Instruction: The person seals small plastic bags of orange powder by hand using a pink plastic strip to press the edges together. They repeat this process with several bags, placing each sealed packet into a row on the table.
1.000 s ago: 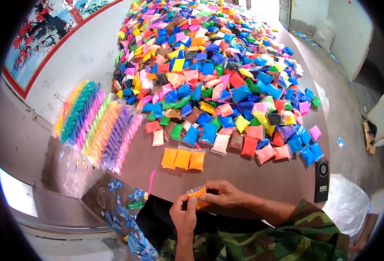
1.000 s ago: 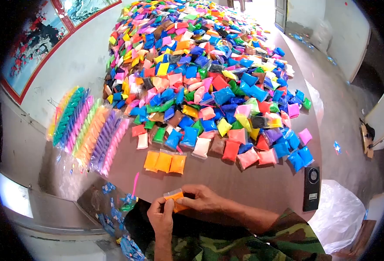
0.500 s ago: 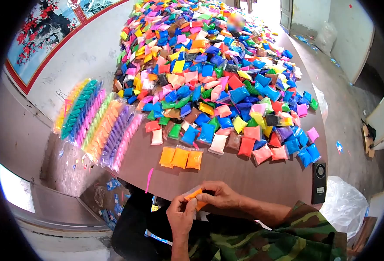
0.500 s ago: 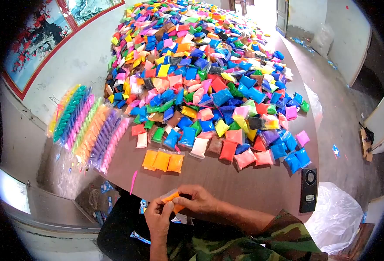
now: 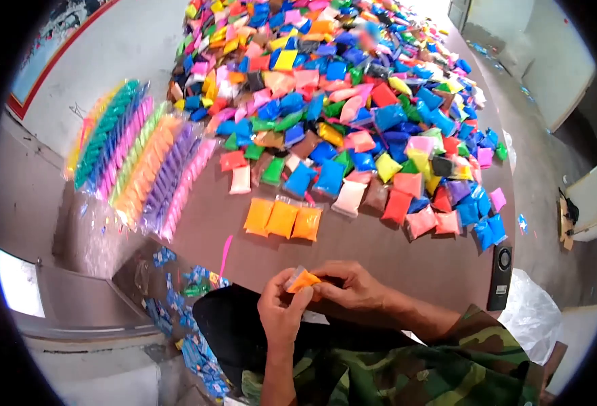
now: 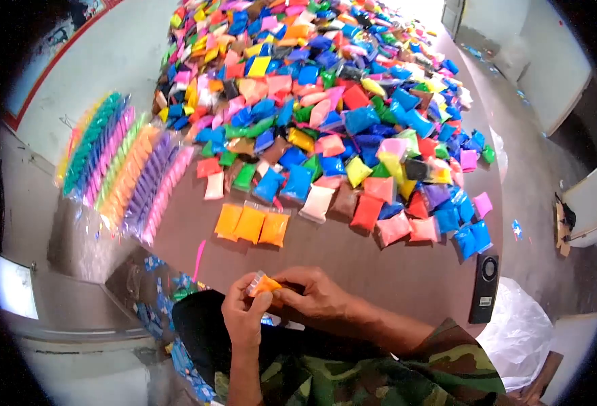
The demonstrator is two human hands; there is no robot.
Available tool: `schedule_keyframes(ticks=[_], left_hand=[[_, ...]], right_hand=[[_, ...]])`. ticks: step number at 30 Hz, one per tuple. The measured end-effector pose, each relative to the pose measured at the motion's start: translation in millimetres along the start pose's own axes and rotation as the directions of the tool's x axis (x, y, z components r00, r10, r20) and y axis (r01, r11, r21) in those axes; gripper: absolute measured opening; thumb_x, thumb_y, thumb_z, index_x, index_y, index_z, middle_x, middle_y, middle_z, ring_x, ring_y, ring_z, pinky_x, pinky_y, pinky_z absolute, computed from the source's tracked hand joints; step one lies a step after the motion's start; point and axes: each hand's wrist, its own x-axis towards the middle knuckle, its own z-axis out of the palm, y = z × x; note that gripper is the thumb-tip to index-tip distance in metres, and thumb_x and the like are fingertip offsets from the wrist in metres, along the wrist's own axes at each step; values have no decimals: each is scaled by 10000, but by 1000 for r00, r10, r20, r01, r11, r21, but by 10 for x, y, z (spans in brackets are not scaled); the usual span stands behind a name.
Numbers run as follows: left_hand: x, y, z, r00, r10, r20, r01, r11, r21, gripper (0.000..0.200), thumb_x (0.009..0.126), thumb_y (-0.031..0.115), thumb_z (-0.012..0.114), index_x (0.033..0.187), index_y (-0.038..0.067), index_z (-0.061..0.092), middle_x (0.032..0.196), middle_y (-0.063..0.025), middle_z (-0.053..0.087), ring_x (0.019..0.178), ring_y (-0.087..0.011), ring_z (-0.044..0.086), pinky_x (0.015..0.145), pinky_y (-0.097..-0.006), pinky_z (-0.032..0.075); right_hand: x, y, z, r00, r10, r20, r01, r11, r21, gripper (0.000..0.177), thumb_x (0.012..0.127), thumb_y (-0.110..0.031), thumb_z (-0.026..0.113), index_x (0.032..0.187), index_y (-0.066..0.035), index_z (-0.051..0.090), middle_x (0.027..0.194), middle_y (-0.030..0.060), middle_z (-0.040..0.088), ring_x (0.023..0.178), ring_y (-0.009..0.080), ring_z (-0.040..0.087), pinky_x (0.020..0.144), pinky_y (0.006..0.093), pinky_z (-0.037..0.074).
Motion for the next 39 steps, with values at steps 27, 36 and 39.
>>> schedule_keyframes(ticks=[27, 36, 39], left_hand=[[53, -58, -238, 993, 102, 61, -114, 957, 266, 142, 903, 68, 784, 995, -20, 721, 899, -33, 705, 808, -89, 620, 744, -238, 508], [62, -43, -343, 976, 2, 216, -65, 955, 288, 186, 921, 96, 785, 1021, -35, 700, 964, -56, 704, 849, -98, 645, 785, -246, 531], [33, -56, -324, 985, 1, 174, -50, 959, 281, 152, 930, 78, 772, 995, -38, 697, 942, -63, 702, 837, -96, 643, 764, -241, 531]], right_hand=[[93, 25, 16, 990, -137, -17, 134, 983, -127, 213, 915, -119, 745, 1074, 20, 716, 929, 162, 709, 824, 275, 702, 709, 369, 552], [85, 98, 25, 975, -217, 41, 221, 964, -149, 188, 922, -88, 729, 1072, 22, 707, 963, 159, 708, 847, 278, 702, 723, 372, 554], [94, 80, 37, 970, -238, 40, 241, 954, -177, 192, 929, -92, 724, 1085, 19, 708, 970, 163, 708, 850, 278, 704, 728, 370, 556]])
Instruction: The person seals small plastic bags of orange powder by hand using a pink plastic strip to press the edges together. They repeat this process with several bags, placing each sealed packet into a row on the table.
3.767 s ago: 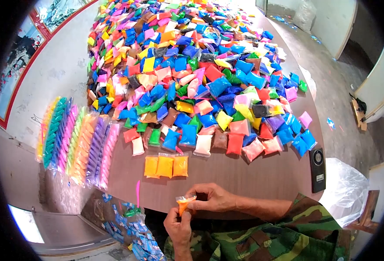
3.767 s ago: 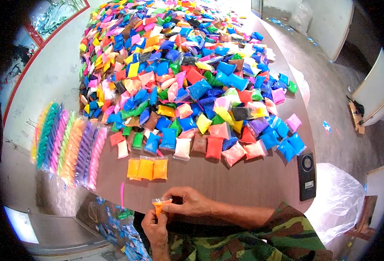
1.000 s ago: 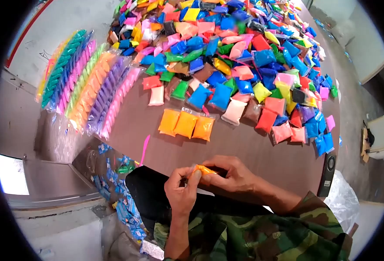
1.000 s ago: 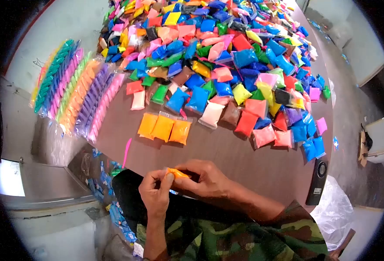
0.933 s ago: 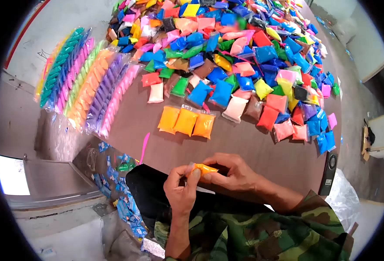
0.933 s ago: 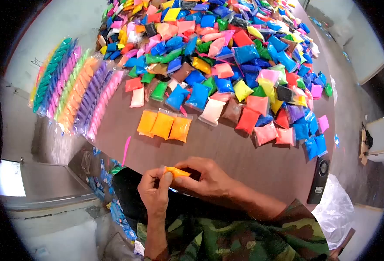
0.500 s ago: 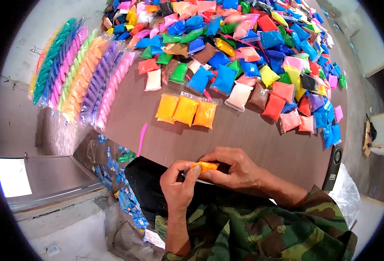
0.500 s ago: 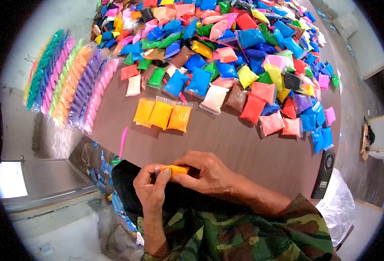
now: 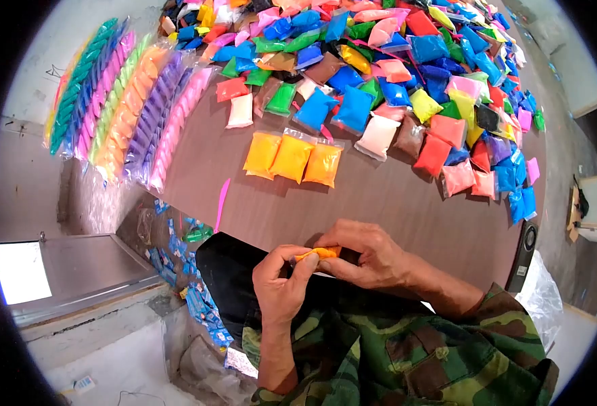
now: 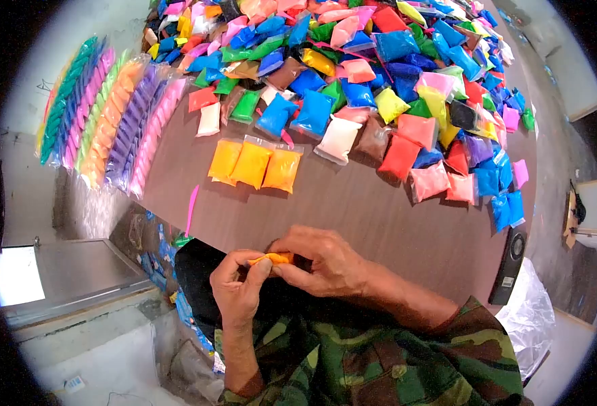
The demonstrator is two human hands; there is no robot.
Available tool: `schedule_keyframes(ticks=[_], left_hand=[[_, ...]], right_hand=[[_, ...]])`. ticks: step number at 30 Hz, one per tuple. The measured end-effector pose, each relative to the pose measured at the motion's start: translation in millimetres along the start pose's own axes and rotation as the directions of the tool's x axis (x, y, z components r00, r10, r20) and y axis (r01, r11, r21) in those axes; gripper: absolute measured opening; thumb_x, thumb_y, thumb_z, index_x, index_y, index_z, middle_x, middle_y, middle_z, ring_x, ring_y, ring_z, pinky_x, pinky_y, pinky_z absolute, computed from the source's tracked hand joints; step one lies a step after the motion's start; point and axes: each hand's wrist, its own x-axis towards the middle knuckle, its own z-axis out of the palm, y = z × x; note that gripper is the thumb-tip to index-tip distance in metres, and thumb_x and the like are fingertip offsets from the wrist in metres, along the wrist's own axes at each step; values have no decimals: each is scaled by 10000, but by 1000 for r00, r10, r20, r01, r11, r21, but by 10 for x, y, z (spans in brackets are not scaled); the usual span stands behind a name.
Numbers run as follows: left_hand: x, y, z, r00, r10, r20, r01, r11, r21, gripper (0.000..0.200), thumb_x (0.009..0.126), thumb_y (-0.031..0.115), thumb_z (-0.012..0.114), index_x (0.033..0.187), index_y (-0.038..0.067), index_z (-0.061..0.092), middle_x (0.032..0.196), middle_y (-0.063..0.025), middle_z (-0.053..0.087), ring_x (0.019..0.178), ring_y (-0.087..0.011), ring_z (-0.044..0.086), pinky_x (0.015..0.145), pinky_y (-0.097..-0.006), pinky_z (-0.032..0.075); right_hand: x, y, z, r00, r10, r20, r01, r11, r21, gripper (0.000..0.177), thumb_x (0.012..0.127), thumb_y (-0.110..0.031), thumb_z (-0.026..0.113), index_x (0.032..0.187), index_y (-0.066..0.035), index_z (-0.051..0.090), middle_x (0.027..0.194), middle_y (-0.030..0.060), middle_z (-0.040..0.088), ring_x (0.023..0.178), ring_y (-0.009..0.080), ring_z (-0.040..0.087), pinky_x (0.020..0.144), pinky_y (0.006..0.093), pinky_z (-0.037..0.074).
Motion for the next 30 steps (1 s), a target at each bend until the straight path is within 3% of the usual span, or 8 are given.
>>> schedule_keyframes(ticks=[3, 6, 9, 14, 21, 24, 27, 30], left_hand=[[-5, 45, 39, 996, 73, -59, -69, 995, 69, 128, 938, 61, 758, 978, -40, 691, 917, -65, 694, 844, -95, 642, 755, -235, 527], [14, -24, 30, 996, 73, -57, -73, 997, 4, 152, 910, 63, 790, 1009, -29, 721, 875, -33, 712, 776, -77, 625, 708, -226, 506], [-24, 104, 44, 996, -81, -38, 76, 990, -117, 215, 914, 70, 791, 1089, -31, 719, 912, -22, 715, 795, -59, 623, 721, -215, 508], [-14, 59, 36, 992, -122, -14, 119, 983, -141, 263, 926, 74, 775, 1138, -60, 695, 1003, -70, 723, 882, -99, 655, 798, -243, 537], [-45, 97, 50, 999, -21, -45, 26, 993, 112, 184, 945, 76, 763, 1069, -44, 701, 966, -59, 723, 851, -90, 650, 779, -240, 537], [-46, 54, 82, 997, -4, -71, 1, 999, -42, 198, 942, 62, 764, 1101, -39, 703, 938, -44, 734, 818, -75, 652, 736, -238, 541], [-56, 199, 161, 990, -110, -86, 90, 975, -201, 236, 939, 48, 759, 1140, -50, 684, 956, -49, 728, 839, -79, 657, 767, -229, 540], [-87, 62, 102, 989, -146, -31, 138, 973, -187, 231, 936, 35, 754, 1132, -56, 670, 946, -43, 720, 828, -71, 648, 756, -223, 534]], right_hand=[[5, -32, -3, 998, 56, 8, -56, 998, 20, 197, 938, -99, 719, 1099, 15, 708, 966, 163, 712, 850, 275, 708, 731, 368, 556], [-18, -24, -11, 995, 99, 4, -99, 994, 55, 194, 945, -100, 713, 1104, 12, 711, 949, 158, 718, 849, 268, 710, 741, 366, 555], [-9, -87, -20, 986, 166, -22, -163, 981, 105, 181, 952, -95, 708, 1097, 13, 714, 930, 150, 721, 849, 257, 710, 759, 359, 554], [11, -82, -27, 985, 172, -29, -168, 980, 108, 193, 951, -104, 709, 1091, 28, 712, 930, 144, 720, 851, 230, 709, 776, 342, 554], [16, -114, -58, 983, 182, 17, -182, 983, 17, 265, 933, -163, 738, 1114, 28, 706, 925, 155, 715, 829, 233, 710, 748, 349, 557], [-19, -49, -31, 985, 174, -12, -173, 984, 42, 262, 931, -163, 741, 1113, 23, 708, 925, 156, 716, 830, 232, 711, 748, 349, 557], [-33, -19, -11, 986, 163, -41, -160, 986, 54, 255, 928, -157, 745, 1109, 18, 709, 922, 156, 717, 830, 234, 713, 746, 351, 557], [-35, -10, 6, 985, 166, -46, -162, 984, 72, 255, 922, -151, 750, 1108, 17, 706, 919, 158, 715, 828, 243, 715, 743, 354, 556]])
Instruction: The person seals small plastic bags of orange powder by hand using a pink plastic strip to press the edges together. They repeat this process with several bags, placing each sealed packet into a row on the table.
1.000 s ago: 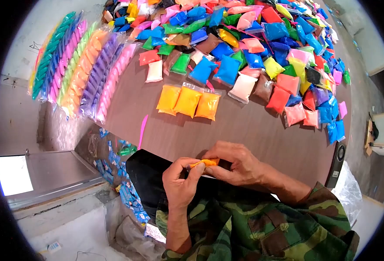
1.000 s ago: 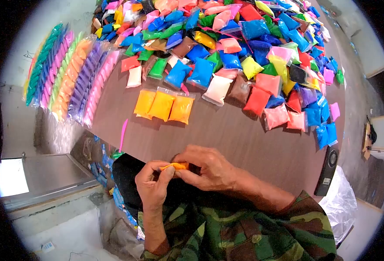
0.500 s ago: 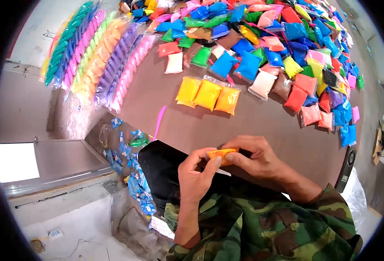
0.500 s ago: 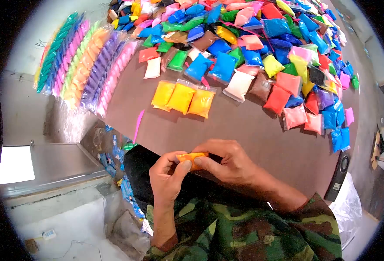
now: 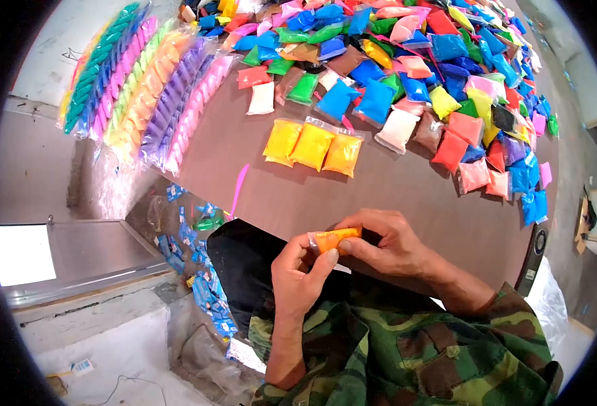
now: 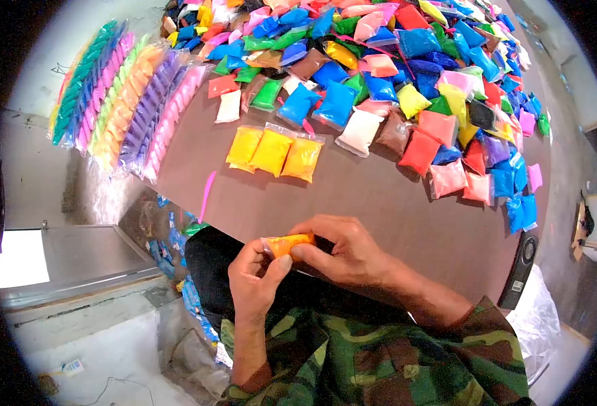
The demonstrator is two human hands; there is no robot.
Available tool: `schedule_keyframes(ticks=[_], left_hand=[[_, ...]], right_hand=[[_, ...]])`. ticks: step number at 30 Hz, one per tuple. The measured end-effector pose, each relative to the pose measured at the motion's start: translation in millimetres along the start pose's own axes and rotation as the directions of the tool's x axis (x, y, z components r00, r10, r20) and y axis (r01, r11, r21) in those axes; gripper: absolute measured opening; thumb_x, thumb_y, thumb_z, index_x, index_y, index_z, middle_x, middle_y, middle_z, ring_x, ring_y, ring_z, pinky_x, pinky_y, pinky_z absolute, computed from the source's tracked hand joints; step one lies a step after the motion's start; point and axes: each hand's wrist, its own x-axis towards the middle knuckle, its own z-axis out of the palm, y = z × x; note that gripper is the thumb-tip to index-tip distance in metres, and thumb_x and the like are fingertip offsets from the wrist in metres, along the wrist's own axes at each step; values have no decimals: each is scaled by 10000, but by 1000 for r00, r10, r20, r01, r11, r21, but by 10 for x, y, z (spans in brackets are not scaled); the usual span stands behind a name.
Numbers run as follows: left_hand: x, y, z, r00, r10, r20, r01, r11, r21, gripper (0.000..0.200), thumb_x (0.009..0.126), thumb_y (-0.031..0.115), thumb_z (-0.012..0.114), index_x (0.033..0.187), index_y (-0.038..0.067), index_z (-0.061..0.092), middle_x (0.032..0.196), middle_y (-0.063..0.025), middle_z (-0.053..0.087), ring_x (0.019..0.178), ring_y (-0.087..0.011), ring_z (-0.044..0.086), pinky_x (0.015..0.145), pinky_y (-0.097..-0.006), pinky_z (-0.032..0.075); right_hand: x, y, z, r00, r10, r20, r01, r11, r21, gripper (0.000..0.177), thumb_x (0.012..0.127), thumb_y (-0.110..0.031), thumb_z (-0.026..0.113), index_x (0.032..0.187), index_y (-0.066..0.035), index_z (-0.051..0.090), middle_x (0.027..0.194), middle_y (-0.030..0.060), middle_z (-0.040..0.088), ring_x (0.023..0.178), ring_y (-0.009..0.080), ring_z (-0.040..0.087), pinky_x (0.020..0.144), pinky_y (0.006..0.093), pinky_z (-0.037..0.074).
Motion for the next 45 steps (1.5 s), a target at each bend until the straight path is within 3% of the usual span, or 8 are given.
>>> schedule_keyframes(ticks=[6, 9, 15, 24, 26, 29, 33, 45], left_hand=[[29, -85, -50, 997, 78, -5, -78, 994, 70, 161, 936, 34, 755, 1042, -49, 669, 898, -19, 703, 792, -49, 618, 709, -219, 510], [16, -92, -62, 999, 54, 2, -54, 991, 126, 205, 939, 72, 755, 1074, -49, 660, 971, -61, 721, 848, -82, 658, 780, -234, 537], [18, -35, -72, 999, 10, 33, -11, 1000, 4, 168, 943, 73, 770, 1045, -34, 689, 888, 2, 689, 768, -39, 590, 678, -199, 476], [39, -193, -114, 991, 131, -32, -129, 990, 65, 151, 969, 89, 758, 1022, -37, 693, 920, -15, 709, 814, -56, 623, 724, -217, 512], [42, -153, -116, 995, 96, -21, -95, 994, 56, 165, 966, 88, 761, 1043, -41, 693, 926, -17, 712, 815, -58, 626, 724, -216, 512], [33, -75, -108, 1000, 28, -4, -28, 999, 29, 195, 958, 86, 765, 1080, -46, 690, 935, -21, 716, 818, -59, 629, 727, -216, 515], [32, -11, -48, 1000, -6, -3, 6, 999, -45, 242, 945, 88, 774, 1123, -49, 684, 943, -18, 713, 809, -47, 616, 715, -210, 505], [54, -54, 4, 988, 132, -78, -115, 976, 187, 167, 923, 84, 788, 980, -24, 675, 809, 8, 678, 710, -32, 574, 627, -213, 482]], right_hand=[[21, -36, -1, 999, -40, 17, 42, 996, -82, 259, 917, -151, 753, 1103, 21, 700, 917, 166, 708, 810, 272, 709, 733, 364, 557], [20, -17, -24, 998, -56, 22, 58, 993, -102, 250, 923, -149, 747, 1099, 22, 699, 918, 166, 708, 802, 276, 705, 730, 366, 558], [11, -39, -30, 1000, -13, 28, 13, 1000, -20, 232, 942, -143, 730, 1097, 26, 699, 916, 160, 706, 798, 250, 704, 722, 363, 555], [18, -24, -7, 998, -47, 45, 51, 995, -81, 285, 946, -147, 729, 1176, 12, 677, 938, 154, 713, 816, 241, 709, 723, 352, 560], [4, -105, -12, 998, 42, 39, -42, 999, -1, 306, 944, -141, 725, 1206, 6, 666, 945, 155, 713, 825, 245, 713, 726, 357, 564], [18, -5, -17, 997, -59, 51, 63, 995, -74, 315, 941, -130, 721, 1220, 4, 659, 964, 158, 716, 836, 251, 719, 730, 360, 568], [10, -37, -3, 1000, 26, 7, -25, 1000, -13, 313, 936, -131, 715, 1214, 2, 661, 992, 162, 715, 858, 265, 724, 751, 367, 571], [48, -6, -34, 993, -105, 52, 110, 988, -105, 333, 920, -139, 706, 1216, 1, 649, 972, 165, 688, 826, 318, 693, 734, 393, 561]])
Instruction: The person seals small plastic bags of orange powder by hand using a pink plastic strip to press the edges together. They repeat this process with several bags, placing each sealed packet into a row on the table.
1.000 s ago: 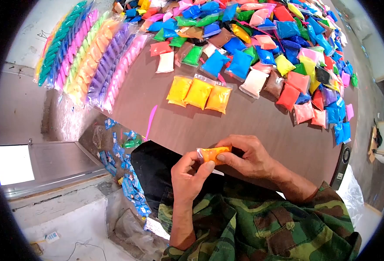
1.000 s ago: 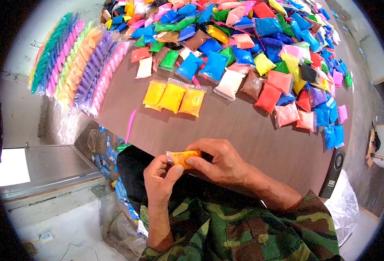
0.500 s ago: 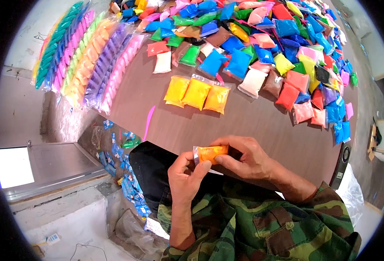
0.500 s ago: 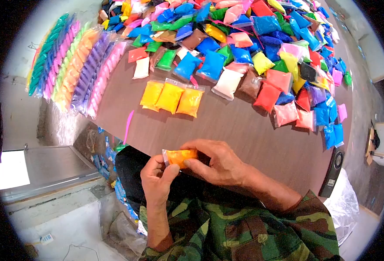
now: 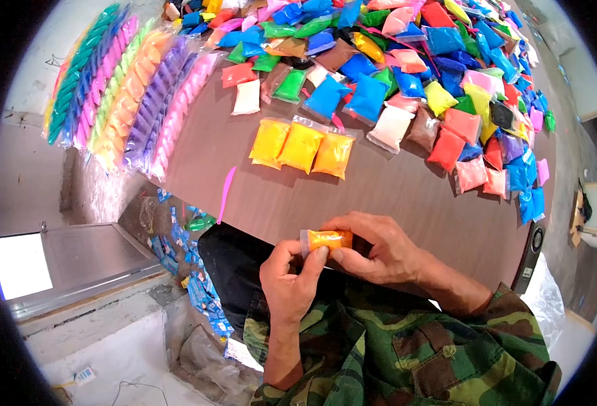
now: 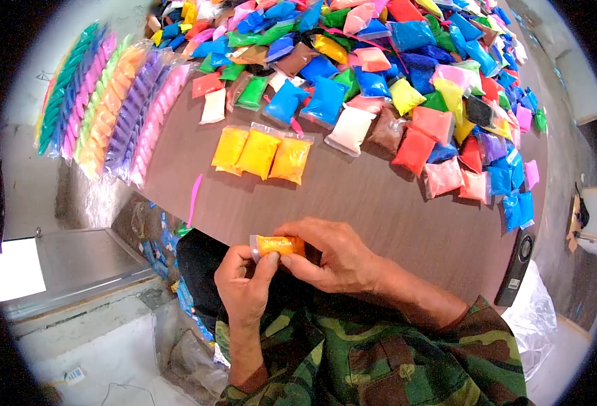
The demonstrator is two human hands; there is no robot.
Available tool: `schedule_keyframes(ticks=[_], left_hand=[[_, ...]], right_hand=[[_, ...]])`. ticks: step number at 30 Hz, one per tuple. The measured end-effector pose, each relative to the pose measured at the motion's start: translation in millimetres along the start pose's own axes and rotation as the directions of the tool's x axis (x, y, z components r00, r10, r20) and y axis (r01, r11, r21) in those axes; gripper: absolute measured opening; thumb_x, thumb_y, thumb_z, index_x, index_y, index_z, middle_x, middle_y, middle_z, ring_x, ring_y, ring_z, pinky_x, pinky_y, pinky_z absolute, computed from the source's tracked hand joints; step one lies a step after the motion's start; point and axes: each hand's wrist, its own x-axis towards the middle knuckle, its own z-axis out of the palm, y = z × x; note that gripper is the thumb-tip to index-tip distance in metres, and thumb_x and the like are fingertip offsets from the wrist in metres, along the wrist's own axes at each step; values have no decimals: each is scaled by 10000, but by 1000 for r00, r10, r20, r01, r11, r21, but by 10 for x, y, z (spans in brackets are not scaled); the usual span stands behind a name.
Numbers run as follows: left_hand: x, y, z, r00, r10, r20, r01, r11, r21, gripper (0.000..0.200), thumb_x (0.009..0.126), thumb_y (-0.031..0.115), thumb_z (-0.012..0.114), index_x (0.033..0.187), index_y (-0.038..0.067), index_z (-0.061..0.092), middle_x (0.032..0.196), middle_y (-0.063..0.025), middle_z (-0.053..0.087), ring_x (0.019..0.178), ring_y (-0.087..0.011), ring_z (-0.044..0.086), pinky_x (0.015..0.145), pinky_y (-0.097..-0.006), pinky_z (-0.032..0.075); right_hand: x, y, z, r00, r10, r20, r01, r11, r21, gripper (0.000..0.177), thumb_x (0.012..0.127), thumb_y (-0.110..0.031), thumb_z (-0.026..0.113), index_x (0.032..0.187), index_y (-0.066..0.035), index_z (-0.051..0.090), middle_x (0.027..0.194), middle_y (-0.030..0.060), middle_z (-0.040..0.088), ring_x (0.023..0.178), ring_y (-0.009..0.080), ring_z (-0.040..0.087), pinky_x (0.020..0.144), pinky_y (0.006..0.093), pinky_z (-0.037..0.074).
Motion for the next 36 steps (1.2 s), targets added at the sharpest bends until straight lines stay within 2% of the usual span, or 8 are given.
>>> schedule_keyframes(ticks=[6, 7, 19, 22, 25, 31, 34, 36], left_hand=[[21, 105, 26, 995, -96, -25, 90, 979, -184, 186, 927, 97, 788, 1018, -37, 697, 898, -29, 720, 816, -66, 640, 750, -231, 534], [28, 59, -12, 997, -83, -4, 82, 992, -96, 189, 932, 95, 782, 1037, -42, 705, 940, -43, 730, 866, -79, 651, 805, -237, 538], [40, 46, -19, 995, 81, 57, -85, 993, 82, 190, 919, 63, 766, 1046, -54, 687, 999, -71, 709, 870, -97, 640, 789, -244, 531], [13, 151, 44, 997, -75, -1, 75, 992, -105, 204, 925, 69, 754, 1075, -54, 690, 996, -68, 705, 863, -100, 639, 780, -244, 532], [2, 125, 20, 998, -55, -30, 54, 997, -60, 142, 927, 55, 755, 1036, -27, 715, 954, -59, 727, 852, -96, 655, 784, -251, 537], [34, 22, -59, 993, 98, 73, -106, 988, 116, 141, 944, 57, 722, 1037, -45, 692, 990, -63, 704, 839, -108, 637, 768, -254, 537], [64, 26, -60, 975, 194, 112, -207, 972, 115, 134, 943, 50, 719, 1036, -38, 683, 997, -61, 703, 830, -109, 631, 763, -256, 532], [51, 49, -47, 983, 159, 88, -167, 982, 85, 160, 945, 60, 729, 1070, -31, 687, 1007, -56, 703, 831, -103, 629, 754, -250, 526]], right_hand=[[-30, 62, 40, 1000, 6, -30, -7, 1000, -20, 329, 904, -118, 711, 1210, -13, 653, 953, 162, 676, 817, 321, 689, 706, 394, 558], [-25, 55, 39, 1000, 5, -17, -5, 1000, -17, 329, 901, -112, 712, 1210, -14, 653, 951, 162, 674, 817, 322, 689, 706, 395, 559], [-26, 44, 49, 1000, -10, 22, 10, 1000, -4, 333, 886, -96, 682, 1203, 0, 650, 978, 174, 668, 825, 331, 698, 689, 404, 575], [-28, 66, 53, 1000, -20, 12, 20, 1000, -5, 332, 881, -91, 679, 1199, -1, 651, 980, 175, 669, 830, 333, 700, 690, 403, 577], [-35, 71, 69, 1000, -21, 1, 21, 1000, -17, 323, 878, -52, 687, 1196, -2, 660, 979, 152, 670, 819, 297, 690, 684, 369, 555], [-29, 49, 71, 1000, -27, 12, 27, 999, -17, 300, 881, -63, 692, 1175, -12, 657, 978, 171, 667, 824, 344, 696, 670, 406, 569], [-34, 78, 84, 999, -49, 0, 49, 999, -3, 291, 888, -64, 705, 1170, -11, 657, 984, 171, 669, 831, 348, 695, 675, 410, 568], [-32, 81, 84, 998, -57, -6, 57, 998, -6, 293, 891, -67, 716, 1173, -11, 657, 990, 172, 670, 842, 352, 695, 684, 411, 569]])
